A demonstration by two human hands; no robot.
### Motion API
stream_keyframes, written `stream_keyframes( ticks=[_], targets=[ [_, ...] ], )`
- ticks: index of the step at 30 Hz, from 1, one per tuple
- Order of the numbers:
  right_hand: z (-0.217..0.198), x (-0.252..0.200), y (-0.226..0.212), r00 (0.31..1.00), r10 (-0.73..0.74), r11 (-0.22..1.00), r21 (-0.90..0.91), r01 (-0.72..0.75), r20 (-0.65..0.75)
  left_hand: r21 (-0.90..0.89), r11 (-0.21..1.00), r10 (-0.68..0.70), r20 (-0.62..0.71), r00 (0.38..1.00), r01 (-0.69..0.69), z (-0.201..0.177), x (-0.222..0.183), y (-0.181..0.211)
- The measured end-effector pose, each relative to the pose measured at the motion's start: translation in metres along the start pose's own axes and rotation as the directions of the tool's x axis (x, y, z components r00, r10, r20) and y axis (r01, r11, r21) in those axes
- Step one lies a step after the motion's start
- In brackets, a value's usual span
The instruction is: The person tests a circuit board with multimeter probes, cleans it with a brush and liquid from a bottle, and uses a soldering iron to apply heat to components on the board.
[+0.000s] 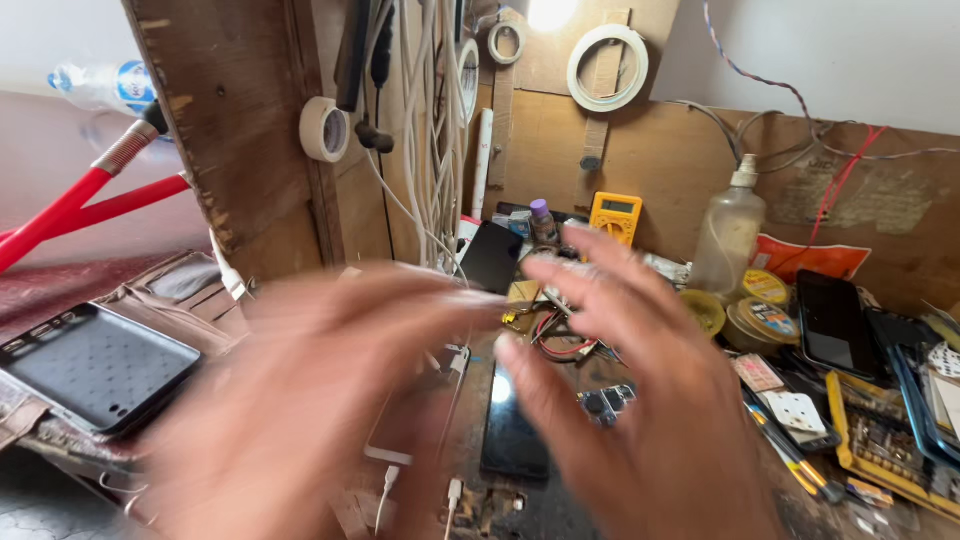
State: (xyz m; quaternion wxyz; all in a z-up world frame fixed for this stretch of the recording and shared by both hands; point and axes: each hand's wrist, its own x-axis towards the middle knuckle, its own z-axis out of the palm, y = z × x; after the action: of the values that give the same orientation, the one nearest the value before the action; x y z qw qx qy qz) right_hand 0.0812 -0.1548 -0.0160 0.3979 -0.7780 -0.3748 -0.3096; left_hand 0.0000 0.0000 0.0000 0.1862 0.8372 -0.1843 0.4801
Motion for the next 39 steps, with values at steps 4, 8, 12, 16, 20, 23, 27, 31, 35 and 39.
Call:
stream_keyframes(
  ticks=[4,8,12,16,20,23,27,31,35,39],
  targets=[
    [-0.016,0.003,0.041,0.996,0.076,0.992,-0.095,-0.081,-0.055,-0.297,0.951,-0.061,0.095,0.994,0.087,0.065,0.012,-0.009],
    [-0.038,0.008,0.094,0.988,-0.013,0.951,-0.308,-0.034,-0.151,-0.392,0.910,-0.084,0.147,0.986,0.136,0.150,0.046,-0.008],
    [-0.049,-0.010,0.153,0.980,0.111,0.926,-0.341,-0.163,-0.166,-0.497,0.855,-0.060,0.185,0.981,0.146,0.218,0.048,-0.008],
    [-0.045,-0.065,0.199,0.840,0.538,0.798,-0.276,-0.535,-0.070,-0.561,0.804,-0.084,0.226,0.971,0.200,0.257,0.013,-0.022],
    [-0.032,-0.112,0.234,0.853,0.514,0.819,-0.244,-0.520,-0.090,-0.415,0.854,-0.183,0.326,0.927,0.315,0.277,-0.029,-0.026],
    [-0.018,-0.128,0.245,0.869,0.470,0.838,-0.233,-0.494,-0.155,-0.324,0.894,-0.159,0.418,0.894,0.310,0.285,-0.052,-0.025],
    [-0.007,-0.125,0.244,0.914,0.351,0.827,-0.389,-0.405,-0.206,-0.145,0.951,-0.169,0.494,0.853,0.273,0.300,-0.063,-0.018],
    [-0.008,-0.114,0.243,0.841,0.531,0.655,-0.578,-0.487,-0.108,-0.052,0.959,-0.234,0.407,0.883,0.278,0.310,-0.072,-0.023],
    [-0.007,-0.102,0.248,0.749,0.655,0.498,-0.691,-0.524,-0.095,-0.025,0.937,-0.303,0.440,0.845,0.349,0.315,-0.082,-0.029],
    [-0.002,-0.099,0.254,0.592,0.799,0.366,-0.698,-0.616,-0.103,-0.068,0.930,-0.302,0.422,0.855,0.362,0.324,-0.094,-0.038]
  ],
)
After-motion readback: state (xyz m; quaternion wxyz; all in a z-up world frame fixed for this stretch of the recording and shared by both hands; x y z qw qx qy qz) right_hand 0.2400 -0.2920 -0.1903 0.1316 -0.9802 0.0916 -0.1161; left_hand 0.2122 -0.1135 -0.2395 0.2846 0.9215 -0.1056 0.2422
